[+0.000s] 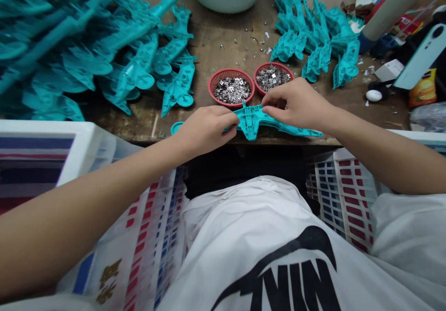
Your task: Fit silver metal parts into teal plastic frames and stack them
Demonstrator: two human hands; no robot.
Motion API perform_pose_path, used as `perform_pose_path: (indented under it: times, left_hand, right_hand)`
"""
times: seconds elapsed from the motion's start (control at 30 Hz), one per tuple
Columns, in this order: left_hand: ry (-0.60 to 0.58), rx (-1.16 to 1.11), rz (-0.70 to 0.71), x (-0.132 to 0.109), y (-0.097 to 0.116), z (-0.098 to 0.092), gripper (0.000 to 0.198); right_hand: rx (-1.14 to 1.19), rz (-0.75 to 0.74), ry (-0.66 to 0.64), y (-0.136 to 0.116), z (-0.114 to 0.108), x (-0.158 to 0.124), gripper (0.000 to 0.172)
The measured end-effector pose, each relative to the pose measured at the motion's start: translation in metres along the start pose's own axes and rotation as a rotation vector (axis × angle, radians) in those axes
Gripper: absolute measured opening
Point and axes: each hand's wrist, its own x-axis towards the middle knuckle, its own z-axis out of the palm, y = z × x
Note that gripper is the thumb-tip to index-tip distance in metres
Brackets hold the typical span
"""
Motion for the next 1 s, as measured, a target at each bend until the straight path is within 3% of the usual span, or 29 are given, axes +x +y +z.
perform_pose_path:
  times: [0.13,0.27,0.47,0.6,0.73,0.87,1.0]
  left_hand:
    - [0.106,-0.135,-0.042,-0.001,0.01,-0.002,0.028]
    - [0.287,-0.466,-0.073,0.0,0.032,-0.01,0.022]
    - [0.248,-0.718,-0.324,0.003,0.051,-0.01,0.02]
    - [0.235,-0.739,-0.291,0.004,0.048,-0.008,0.02]
    - [0.18,-0.468,-0.215,0.007,0.022,-0.019,0.019]
    - [0.045,-0.146,-0.226,0.014,-0.032,-0.018,0.04]
    - [-0.208,-0.092,-0.26,0.021,-0.074,0.001,0.059]
  right_hand:
    - [0.07,-0.083,0.012,-0.003,0.005,-0.003,0.024]
    - [0.197,-0.215,-0.03,-0.012,0.014,-0.008,0.02]
    - [0.371,-0.122,0.0,-0.025,0.027,-0.012,0.02]
    - [0.374,-0.123,-0.034,-0.027,0.028,-0.013,0.021]
    - [0.249,-0.046,0.059,-0.015,0.009,-0.002,0.017]
    - [0.041,0.148,0.253,0.024,-0.017,0.029,0.026]
    - [-0.119,0.242,0.178,0.069,-0.017,0.051,0.052]
